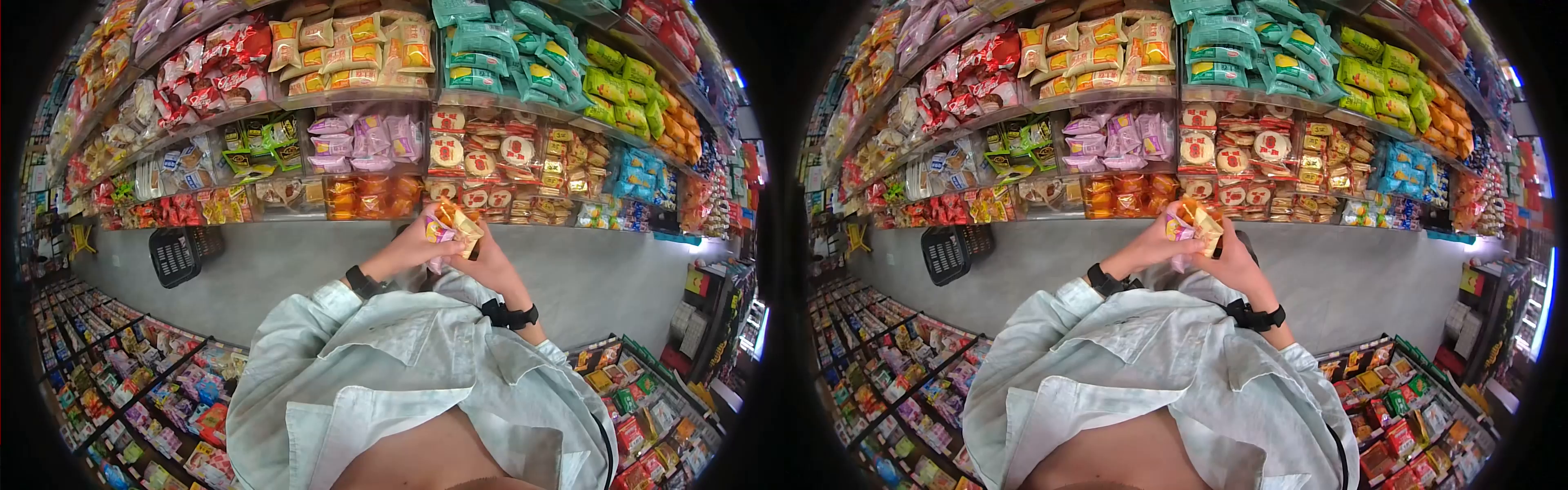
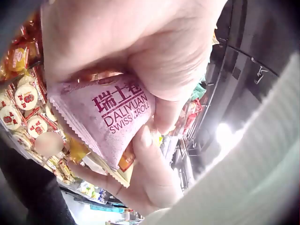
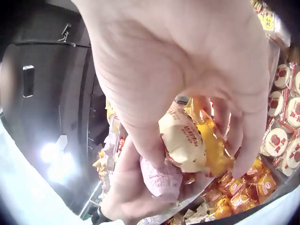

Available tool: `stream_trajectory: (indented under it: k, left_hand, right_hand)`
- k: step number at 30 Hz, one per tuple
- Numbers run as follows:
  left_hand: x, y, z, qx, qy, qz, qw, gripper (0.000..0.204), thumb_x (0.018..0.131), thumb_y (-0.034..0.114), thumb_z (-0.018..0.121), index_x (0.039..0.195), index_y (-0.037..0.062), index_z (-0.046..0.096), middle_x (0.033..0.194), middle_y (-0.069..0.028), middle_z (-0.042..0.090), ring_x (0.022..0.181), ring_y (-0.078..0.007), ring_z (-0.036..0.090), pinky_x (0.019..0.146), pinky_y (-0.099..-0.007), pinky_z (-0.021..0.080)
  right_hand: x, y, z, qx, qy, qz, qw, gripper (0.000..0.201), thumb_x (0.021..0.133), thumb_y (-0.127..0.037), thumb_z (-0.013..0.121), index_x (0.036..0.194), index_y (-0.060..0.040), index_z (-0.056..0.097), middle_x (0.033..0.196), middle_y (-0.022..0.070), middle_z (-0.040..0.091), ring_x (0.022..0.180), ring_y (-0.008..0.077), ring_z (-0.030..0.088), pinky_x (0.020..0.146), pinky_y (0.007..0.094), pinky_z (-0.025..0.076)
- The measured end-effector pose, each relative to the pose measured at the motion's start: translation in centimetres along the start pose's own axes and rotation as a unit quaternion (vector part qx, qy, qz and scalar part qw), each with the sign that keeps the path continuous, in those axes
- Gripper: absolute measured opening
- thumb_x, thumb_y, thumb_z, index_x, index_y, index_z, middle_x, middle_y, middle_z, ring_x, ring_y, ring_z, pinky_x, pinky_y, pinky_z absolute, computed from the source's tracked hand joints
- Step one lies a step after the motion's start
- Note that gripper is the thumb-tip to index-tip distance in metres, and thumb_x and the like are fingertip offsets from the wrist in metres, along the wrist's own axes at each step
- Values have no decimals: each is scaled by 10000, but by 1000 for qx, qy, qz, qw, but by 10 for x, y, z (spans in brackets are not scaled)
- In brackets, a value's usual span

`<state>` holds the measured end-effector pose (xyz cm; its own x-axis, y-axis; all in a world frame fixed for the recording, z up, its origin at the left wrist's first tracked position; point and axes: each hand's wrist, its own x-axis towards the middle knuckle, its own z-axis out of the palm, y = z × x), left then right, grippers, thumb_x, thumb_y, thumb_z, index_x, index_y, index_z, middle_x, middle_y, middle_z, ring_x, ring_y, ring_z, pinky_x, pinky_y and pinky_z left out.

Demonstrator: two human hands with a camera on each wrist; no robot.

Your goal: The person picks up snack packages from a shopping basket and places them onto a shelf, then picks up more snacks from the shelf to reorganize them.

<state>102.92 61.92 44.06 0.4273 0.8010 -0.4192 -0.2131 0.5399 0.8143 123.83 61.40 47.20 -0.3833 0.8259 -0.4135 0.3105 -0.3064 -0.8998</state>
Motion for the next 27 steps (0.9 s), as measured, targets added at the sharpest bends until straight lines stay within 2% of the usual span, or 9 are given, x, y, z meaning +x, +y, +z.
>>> stream_trajectory:
  k: [2,4,11,13,15,17,21,24,27]
  left_hand:
    - [-7,-2,1,-1,-4,16,1000,770,889,168,831,1481,46,354,1304,-66,592,1173,-142,607,967,-307,530]
    - [-19,-4,5,-10,1,28,1000,697,897,161,824,1445,55,407,1273,-56,611,1136,-133,625,941,-294,541]
    - [-85,-51,43,0,153,95,984,582,908,146,804,1387,60,485,1224,-35,641,1088,-127,646,918,-300,547]
    - [-115,-61,47,-12,193,62,979,535,913,143,799,1352,51,508,1195,-44,653,1044,-130,658,891,-297,561]
    - [-156,-57,50,-5,249,-3,968,516,920,144,790,1351,60,520,1158,-38,666,1003,-132,674,879,-302,568]
    - [-189,-61,46,-17,294,-10,956,504,920,164,791,1345,71,537,1126,-29,675,971,-131,683,856,-303,573]
    - [-217,-64,36,-26,347,-33,937,494,919,205,794,1338,82,562,1122,-19,679,956,-127,691,821,-306,577]
    - [-215,-62,35,-38,301,-54,951,508,920,222,793,1349,84,559,1138,-10,672,967,-113,677,817,-293,561]
    - [-207,-64,33,5,271,7,963,507,923,219,788,1353,82,558,1141,-3,665,981,-101,658,827,-284,545]
  right_hand:
    - [-7,12,1,25,-12,-39,999,725,868,-164,803,1455,20,418,1226,133,675,1112,210,662,968,348,540]
    - [-16,10,0,79,-47,-1,996,648,876,-111,750,1438,8,450,1199,119,685,1083,186,664,942,334,542]
    - [-44,53,5,69,-115,-40,990,497,857,-87,701,1330,-1,572,1132,100,689,1010,161,657,900,330,536]
    - [-51,70,6,67,-119,-1,991,508,858,-89,705,1337,4,567,1158,103,684,1021,165,654,903,331,535]
    - [-62,79,11,79,-113,-27,990,530,868,-51,701,1364,1,522,1170,102,670,983,161,664,840,320,558]
    - [-77,69,9,86,-121,-30,988,542,884,7,687,1382,-14,473,1119,94,670,922,156,685,774,322,579]
    - [-96,78,14,102,-105,-4,989,538,901,-56,751,1358,-36,467,1214,102,658,975,161,680,771,318,574]
    - [-98,84,23,127,-104,27,986,454,944,-130,760,1318,-50,516,1203,80,679,992,145,679,804,313,571]
    - [-85,80,36,144,-68,33,987,431,960,-139,747,1330,-54,544,1170,58,700,980,128,677,822,306,564]
